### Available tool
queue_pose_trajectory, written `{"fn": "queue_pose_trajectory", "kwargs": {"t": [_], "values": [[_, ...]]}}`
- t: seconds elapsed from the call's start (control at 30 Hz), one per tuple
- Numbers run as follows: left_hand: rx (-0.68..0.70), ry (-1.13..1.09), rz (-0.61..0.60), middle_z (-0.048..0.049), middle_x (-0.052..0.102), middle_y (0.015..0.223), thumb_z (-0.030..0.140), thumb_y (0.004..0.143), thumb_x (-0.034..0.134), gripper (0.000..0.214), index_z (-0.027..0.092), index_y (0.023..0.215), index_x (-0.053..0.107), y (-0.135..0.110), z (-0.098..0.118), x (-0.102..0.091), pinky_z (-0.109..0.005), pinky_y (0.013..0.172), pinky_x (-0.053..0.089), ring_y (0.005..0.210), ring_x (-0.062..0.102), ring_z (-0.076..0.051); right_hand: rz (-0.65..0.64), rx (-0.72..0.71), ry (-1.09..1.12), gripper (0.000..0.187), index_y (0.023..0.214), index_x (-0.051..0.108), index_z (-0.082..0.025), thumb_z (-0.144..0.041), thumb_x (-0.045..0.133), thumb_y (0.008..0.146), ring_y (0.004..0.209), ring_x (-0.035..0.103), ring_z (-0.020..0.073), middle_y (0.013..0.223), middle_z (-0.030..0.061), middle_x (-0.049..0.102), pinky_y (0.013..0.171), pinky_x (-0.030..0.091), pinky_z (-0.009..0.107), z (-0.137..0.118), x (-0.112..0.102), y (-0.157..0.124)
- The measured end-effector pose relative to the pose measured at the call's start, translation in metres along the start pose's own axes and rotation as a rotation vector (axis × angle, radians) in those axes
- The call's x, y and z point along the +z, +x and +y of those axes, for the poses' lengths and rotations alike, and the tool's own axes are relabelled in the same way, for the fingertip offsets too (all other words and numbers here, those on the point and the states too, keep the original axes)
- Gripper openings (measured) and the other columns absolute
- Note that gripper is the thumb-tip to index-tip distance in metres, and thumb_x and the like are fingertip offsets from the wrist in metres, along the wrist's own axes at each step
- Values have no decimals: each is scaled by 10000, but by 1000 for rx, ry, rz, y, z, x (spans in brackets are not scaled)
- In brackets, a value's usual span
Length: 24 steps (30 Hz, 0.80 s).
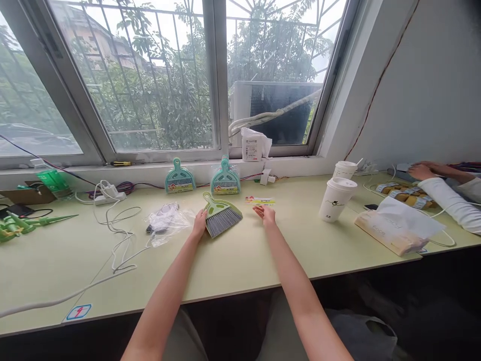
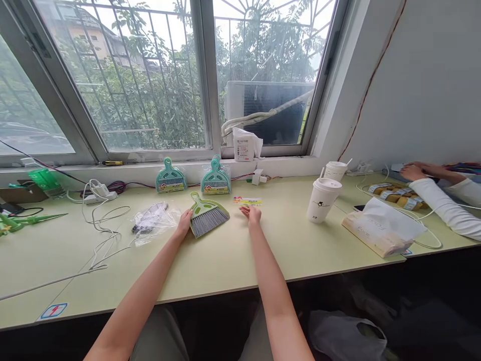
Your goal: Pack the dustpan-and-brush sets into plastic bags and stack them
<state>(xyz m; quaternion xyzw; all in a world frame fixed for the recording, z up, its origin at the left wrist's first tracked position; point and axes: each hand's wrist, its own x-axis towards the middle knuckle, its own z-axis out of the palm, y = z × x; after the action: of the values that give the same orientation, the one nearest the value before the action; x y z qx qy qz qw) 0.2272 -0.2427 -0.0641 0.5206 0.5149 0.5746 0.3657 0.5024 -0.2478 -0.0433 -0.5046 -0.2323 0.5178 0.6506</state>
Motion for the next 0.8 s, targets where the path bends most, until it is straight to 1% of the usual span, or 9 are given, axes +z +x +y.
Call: {"fn": "queue_pose_trajectory", "kwargs": {"t": [0.07, 0.17, 0.23, 0.27, 0.33, 0.43, 0.5, 0.63, 0.8], "values": [[24, 35, -10, -77, 678, 919, 478, 805, 510, 355, 164, 894, 647, 2, -4, 0, -349, 858, 442, 923, 603, -221, 131, -35, 87, 233, 902, 583, -135, -181, 358, 949, 680, 719, 145, 699, 62, 696, 659, 608, 245, -5, -9, 6], [64, 85, -32, -85, 677, 963, 455, 826, 469, 356, 165, 928, 649, 0, -6, 4, -356, 875, 433, 936, 600, -224, 102, -11, 81, 261, 893, 588, -131, -210, 346, 952, 662, 710, 146, 712, 74, 692, 669, 594, 260, -3, -9, 6], [113, 126, -52, -88, 677, 982, 448, 844, 446, 360, 172, 955, 649, -4, -4, 8, -356, 875, 431, 943, 601, -227, 41, -72, -33, 252, 867, 608, -139, -247, 392, 940, 625, 691, 149, 740, 78, 696, 657, 577, 275, 4, 1, -1], [143, 153, -65, -89, 678, 992, 448, 854, 439, 360, 178, 968, 649, -8, -1, 10, -356, 876, 430, 950, 601, -230, 2, -158, -151, 255, 861, 621, -152, -275, 411, 935, 621, 681, 151, 761, 74, 699, 656, 565, 281, 8, 8, -7], [206, 210, -93, -88, 679, 1024, 451, 872, 429, 362, 196, 1007, 648, -17, 5, 16, -362, 881, 423, 970, 599, -240, -84, -446, -484, 259, 854, 647, -192, -337, 444, 926, 690, 669, 162, 821, 64, 701, 689, 532, 282, 17, 22, -21], [277, 254, -144, -79, 677, 1087, 457, 897, 407, 390, 227, 1132, 617, -32, 16, 25, -367, 885, 416, 983, 605, -247, -211, -895, -916, 225, 887, 662, -225, -344, 474, 922, 948, 616, 210, 961, 84, 681, 803, 479, 300, 29, 39, -41], [292, 249, -166, -71, 684, 1081, 471, 905, 397, 416, 239, 1188, 594, -39, 23, 29, -360, 874, 423, 957, 617, -243, -256, -1059, -1092, 220, 951, 650, -220, -316, 452, 935, 1024, 562, 231, 1015, 103, 655, 848, 452, 329, 33, 46, -50], [289, 141, -209, -60, 680, 1115, 494, 893, 413, 424, 226, 1139, 632, -44, 32, 32, -333, 907, 430, 1017, 608, -229, -220, -1105, -1216, 235, 930, 612, -191, -292, 401, 955, 961, 539, 233, 957, 101, 622, 827, 433, 340, 33, 49, -54], [280, 111, -261, -65, 692, 1076, 451, 875, 445, 388, 207, 1087, 659, -36, 33, 32, -352, 921, 445, 1009, 615, -230, -133, -1077, -1145, 258, 828, 582, -209, -280, 370, 955, 873, 539, 214, 879, 68, 609, 749, 415, 306, 28, 48, -52]]}}
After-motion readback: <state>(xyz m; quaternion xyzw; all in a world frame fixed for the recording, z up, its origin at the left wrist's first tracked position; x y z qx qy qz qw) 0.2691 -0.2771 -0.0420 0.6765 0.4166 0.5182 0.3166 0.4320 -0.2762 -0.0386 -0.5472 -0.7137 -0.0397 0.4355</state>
